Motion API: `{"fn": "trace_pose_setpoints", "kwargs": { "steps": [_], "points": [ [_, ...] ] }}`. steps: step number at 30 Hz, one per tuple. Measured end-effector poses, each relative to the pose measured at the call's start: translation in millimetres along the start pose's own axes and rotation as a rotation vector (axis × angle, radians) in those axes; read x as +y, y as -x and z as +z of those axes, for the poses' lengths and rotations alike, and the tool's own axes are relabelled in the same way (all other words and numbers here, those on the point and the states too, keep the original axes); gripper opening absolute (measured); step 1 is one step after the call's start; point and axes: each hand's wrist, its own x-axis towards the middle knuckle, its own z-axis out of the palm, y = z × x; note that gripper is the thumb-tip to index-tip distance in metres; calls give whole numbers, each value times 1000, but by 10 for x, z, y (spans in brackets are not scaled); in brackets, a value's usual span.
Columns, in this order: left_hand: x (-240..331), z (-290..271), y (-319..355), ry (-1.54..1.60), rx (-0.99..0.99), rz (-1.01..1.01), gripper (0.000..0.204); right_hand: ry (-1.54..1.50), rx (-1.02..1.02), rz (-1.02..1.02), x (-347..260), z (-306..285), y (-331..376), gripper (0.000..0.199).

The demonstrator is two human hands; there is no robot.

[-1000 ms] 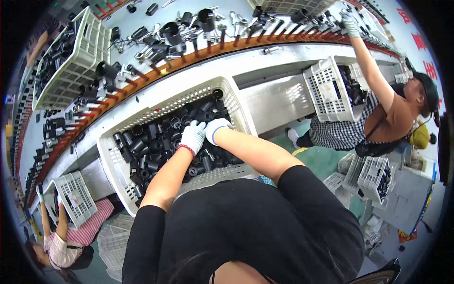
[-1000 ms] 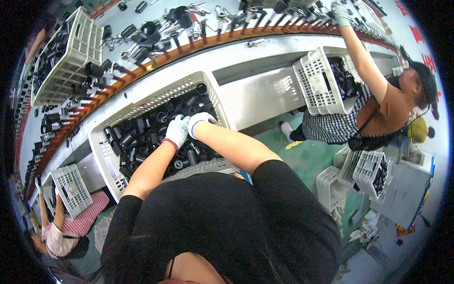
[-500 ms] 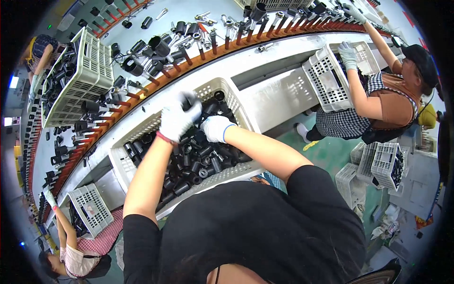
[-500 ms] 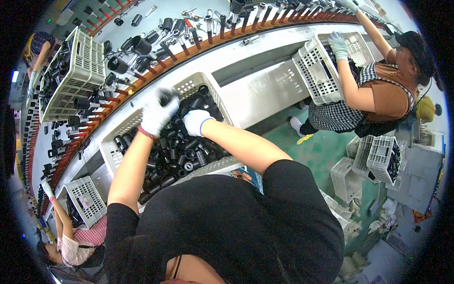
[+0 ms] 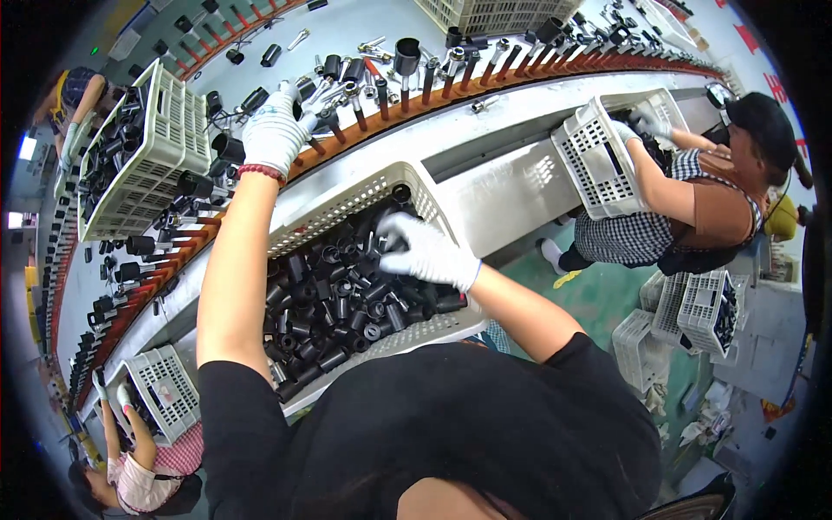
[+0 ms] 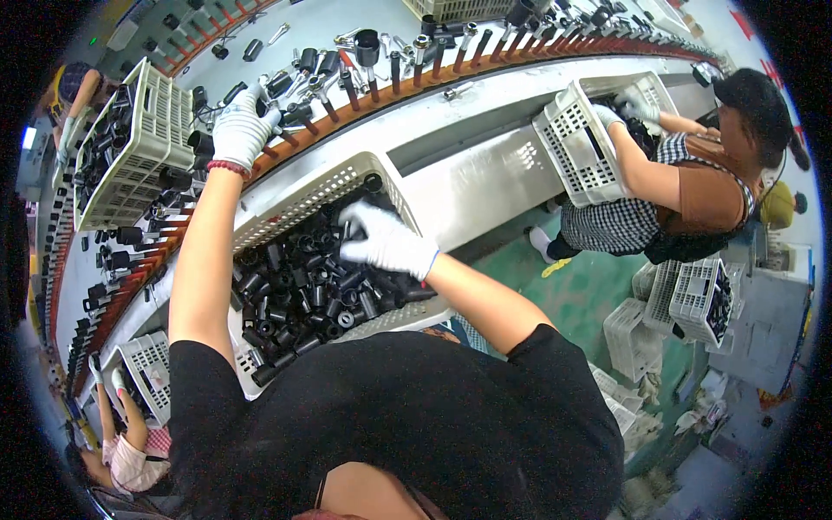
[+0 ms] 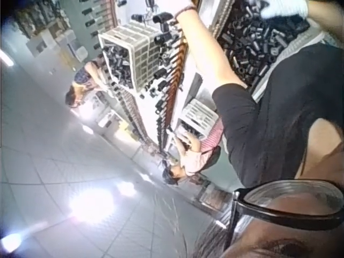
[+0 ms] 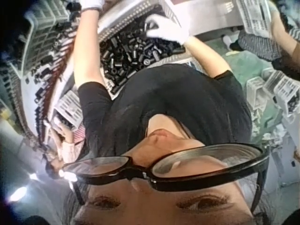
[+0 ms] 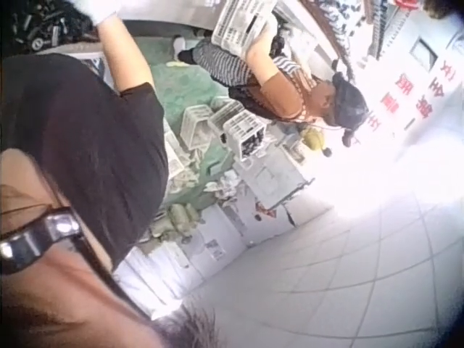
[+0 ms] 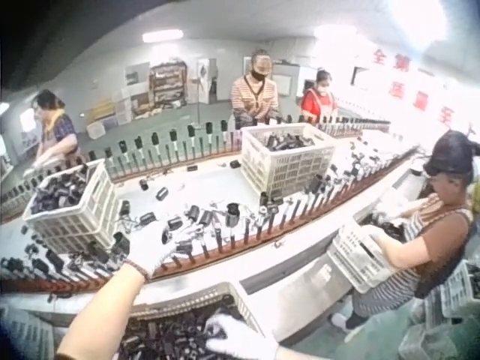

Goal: The person picks up black plastic components by hand from a storage bin and places them onto a rack on an assembly line.

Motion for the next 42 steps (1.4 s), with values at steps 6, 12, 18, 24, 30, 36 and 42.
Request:
{"fn": "trace_pose_setpoints", "kwargs": {
  "steps": [6,12,18,24,30,36,42],
  "points": [
    [-441,-197,262,185,-17,-113,39,121,850,-138,197,-1208,-1047,24],
    [-122,-76,1080,-46,440,291,55,636,689,-22,-82,-1699,-1894,33],
    [62,771,2350,273,-531,288,45,945,519,-85,-720,-1023,-2012,23],
    [90,1325,2812,60,-815,227,55,619,688,-314,-423,-978,-2002,28],
    [148,1424,2922,-27,-807,268,43,886,441,-398,-470,-552,-2223,28],
    [136,1453,3067,-55,-832,465,42,821,296,-354,-657,-152,-2404,30],
    [31,1446,3132,44,-827,420,43,915,200,-384,-903,304,-2527,22]
  ]
}}
